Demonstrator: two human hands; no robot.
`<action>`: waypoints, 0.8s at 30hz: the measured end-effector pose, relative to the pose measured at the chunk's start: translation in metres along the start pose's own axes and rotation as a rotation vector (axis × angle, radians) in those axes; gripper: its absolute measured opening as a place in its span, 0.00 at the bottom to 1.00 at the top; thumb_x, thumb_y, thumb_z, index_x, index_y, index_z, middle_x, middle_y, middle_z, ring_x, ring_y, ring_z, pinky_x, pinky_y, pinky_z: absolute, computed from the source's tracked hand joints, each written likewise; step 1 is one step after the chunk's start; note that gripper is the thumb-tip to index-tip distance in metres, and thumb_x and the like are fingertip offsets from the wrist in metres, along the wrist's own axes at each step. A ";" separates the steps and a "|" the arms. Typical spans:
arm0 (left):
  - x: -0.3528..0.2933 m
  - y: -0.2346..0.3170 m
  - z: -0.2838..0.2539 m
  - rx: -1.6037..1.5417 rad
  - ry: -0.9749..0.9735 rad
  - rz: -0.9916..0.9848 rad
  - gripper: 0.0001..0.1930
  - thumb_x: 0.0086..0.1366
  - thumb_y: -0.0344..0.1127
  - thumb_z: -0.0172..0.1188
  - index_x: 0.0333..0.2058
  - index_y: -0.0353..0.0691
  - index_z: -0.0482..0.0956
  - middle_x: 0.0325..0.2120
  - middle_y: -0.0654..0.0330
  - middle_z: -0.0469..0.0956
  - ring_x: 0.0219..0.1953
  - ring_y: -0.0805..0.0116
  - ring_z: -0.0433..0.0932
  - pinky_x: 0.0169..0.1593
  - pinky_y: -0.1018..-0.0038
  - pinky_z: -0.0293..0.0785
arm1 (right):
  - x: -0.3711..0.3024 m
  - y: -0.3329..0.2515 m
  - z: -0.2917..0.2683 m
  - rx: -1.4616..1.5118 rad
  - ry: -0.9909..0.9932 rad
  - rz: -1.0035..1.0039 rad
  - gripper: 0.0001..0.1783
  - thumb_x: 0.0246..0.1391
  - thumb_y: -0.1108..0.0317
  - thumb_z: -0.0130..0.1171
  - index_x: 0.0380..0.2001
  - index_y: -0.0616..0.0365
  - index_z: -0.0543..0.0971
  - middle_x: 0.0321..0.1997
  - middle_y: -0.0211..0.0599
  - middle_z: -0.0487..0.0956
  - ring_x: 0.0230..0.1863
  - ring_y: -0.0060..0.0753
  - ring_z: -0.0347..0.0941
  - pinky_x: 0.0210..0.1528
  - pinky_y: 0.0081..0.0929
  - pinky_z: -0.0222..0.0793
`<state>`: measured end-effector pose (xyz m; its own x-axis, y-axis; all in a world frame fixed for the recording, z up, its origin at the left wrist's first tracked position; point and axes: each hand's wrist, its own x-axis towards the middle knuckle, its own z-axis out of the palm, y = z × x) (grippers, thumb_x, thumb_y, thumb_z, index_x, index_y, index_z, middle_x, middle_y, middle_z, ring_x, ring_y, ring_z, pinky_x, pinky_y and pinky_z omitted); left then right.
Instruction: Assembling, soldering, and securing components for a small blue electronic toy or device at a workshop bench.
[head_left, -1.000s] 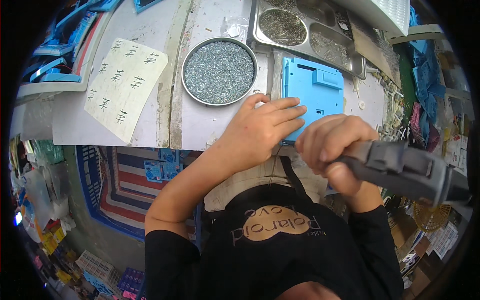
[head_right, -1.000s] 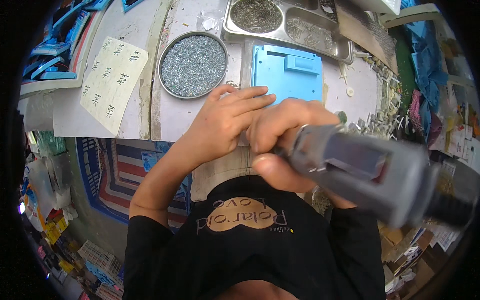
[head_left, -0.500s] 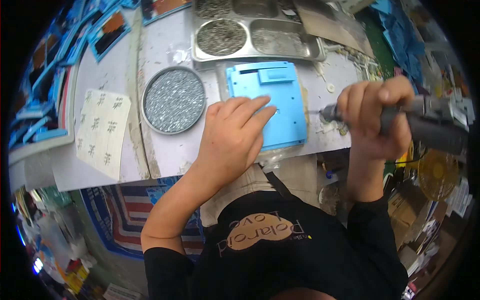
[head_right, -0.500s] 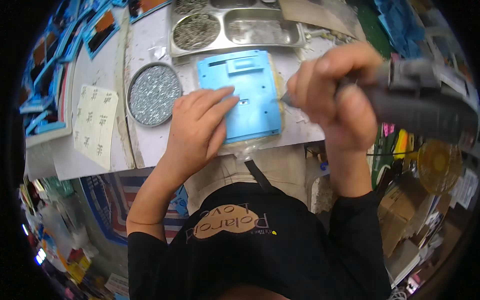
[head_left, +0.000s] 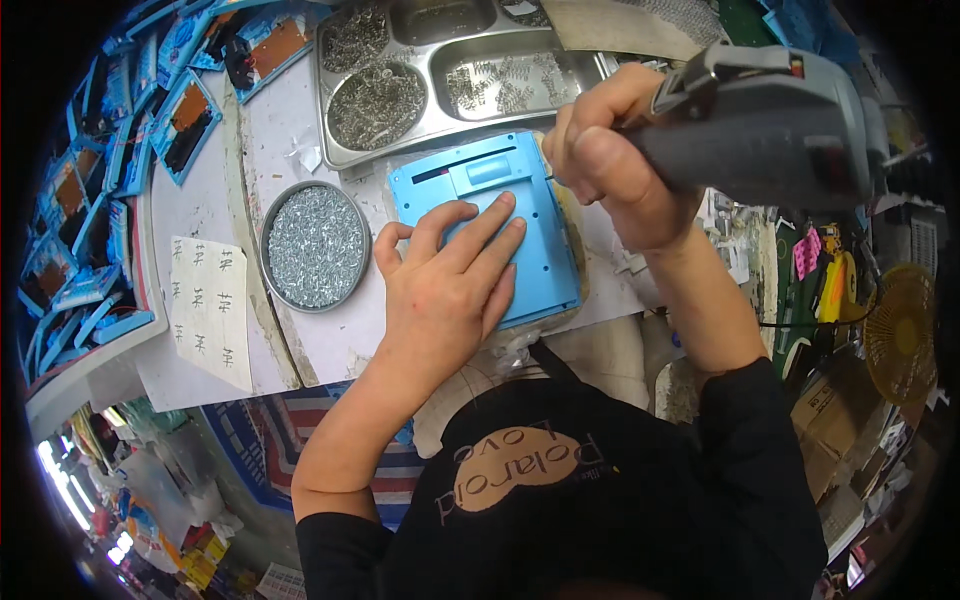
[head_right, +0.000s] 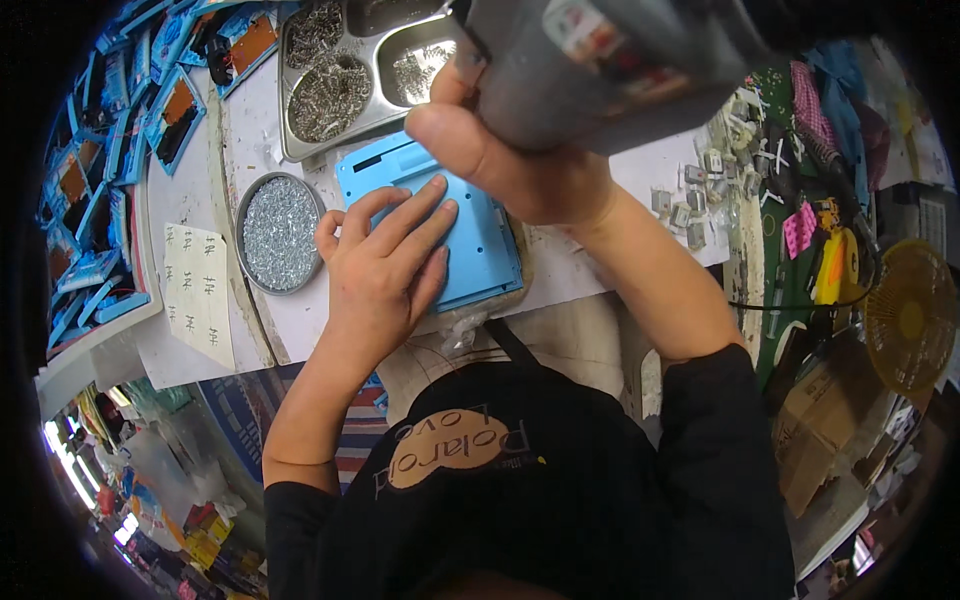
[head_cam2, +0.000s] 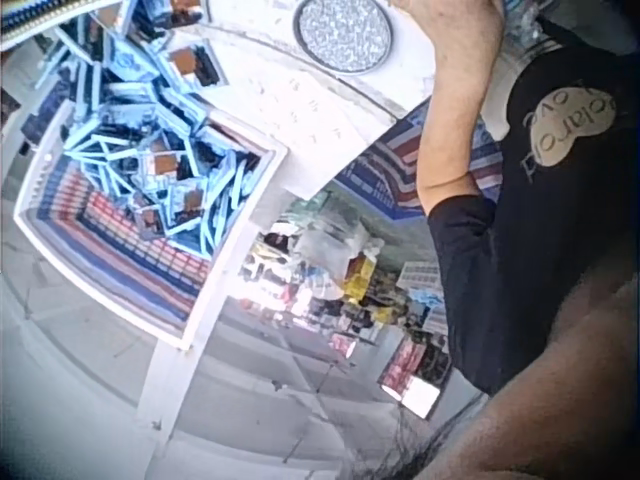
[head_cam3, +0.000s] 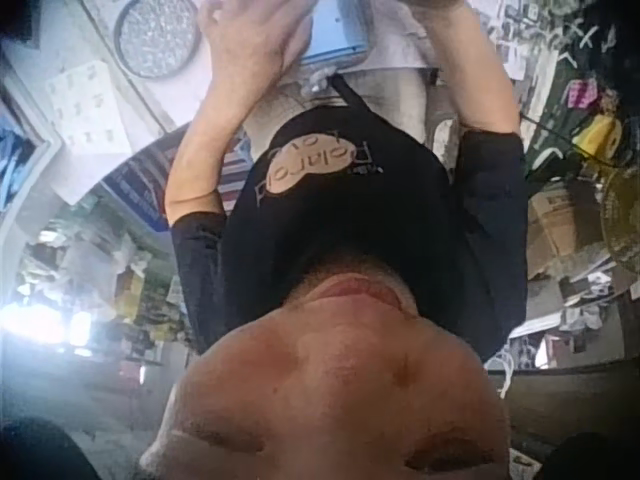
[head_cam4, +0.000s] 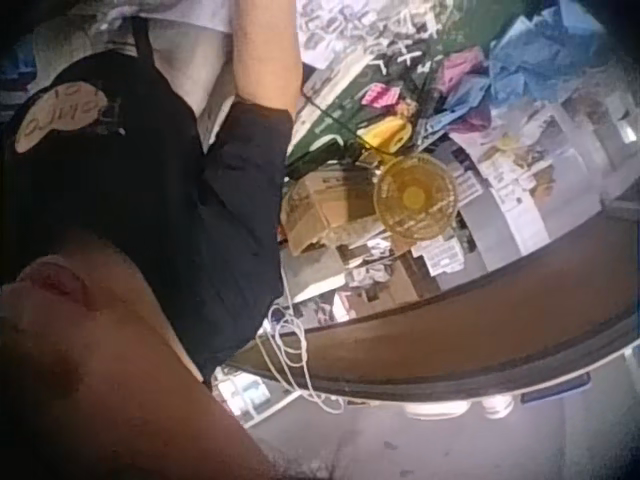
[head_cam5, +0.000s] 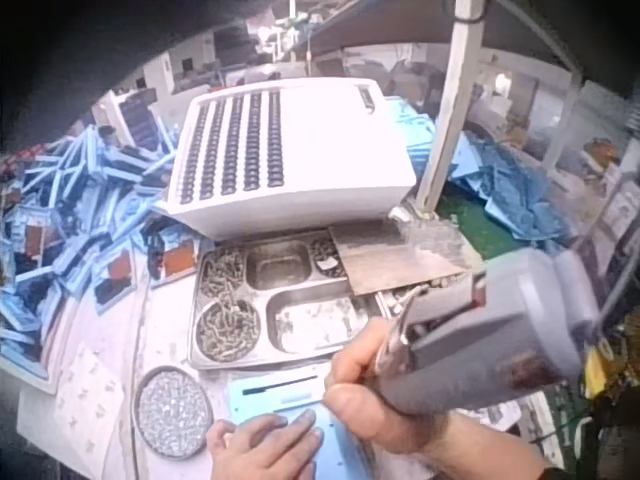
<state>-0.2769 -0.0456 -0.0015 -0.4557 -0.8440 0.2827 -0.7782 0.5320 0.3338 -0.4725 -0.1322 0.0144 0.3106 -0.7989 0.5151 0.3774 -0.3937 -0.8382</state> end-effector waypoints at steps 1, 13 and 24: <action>-0.001 0.001 -0.002 0.002 -0.013 -0.005 0.21 0.57 0.35 0.67 0.51 0.50 0.83 0.58 0.69 0.78 0.55 0.65 0.73 0.57 0.56 0.56 | -0.001 -0.006 0.001 0.001 0.007 0.047 0.05 0.64 0.69 0.53 0.35 0.59 0.70 0.15 0.26 0.65 0.17 0.21 0.60 0.22 0.25 0.56; 0.008 -0.021 -0.002 -0.130 0.120 -0.070 0.23 0.54 0.38 0.69 0.51 0.48 0.82 0.56 0.59 0.77 0.56 0.57 0.72 0.57 0.57 0.60 | -0.036 -0.059 0.011 -0.054 0.077 0.186 0.16 0.61 0.55 0.61 0.37 0.56 0.71 0.16 0.24 0.65 0.17 0.21 0.60 0.24 0.26 0.58; -0.123 -0.038 -0.109 -0.312 0.510 -0.108 0.20 0.45 0.28 0.73 0.39 0.38 0.79 0.55 0.46 0.74 0.56 0.50 0.76 0.59 0.59 0.73 | 0.044 -0.119 -0.023 0.219 -0.365 -0.137 0.17 0.68 0.56 0.48 0.48 0.58 0.73 0.17 0.28 0.65 0.17 0.25 0.59 0.29 0.32 0.66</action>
<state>-0.1446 0.0452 0.0488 -0.0564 -0.7966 0.6019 -0.6104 0.5046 0.6106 -0.5240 -0.1312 0.1330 0.5180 -0.5177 0.6810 0.5999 -0.3476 -0.7206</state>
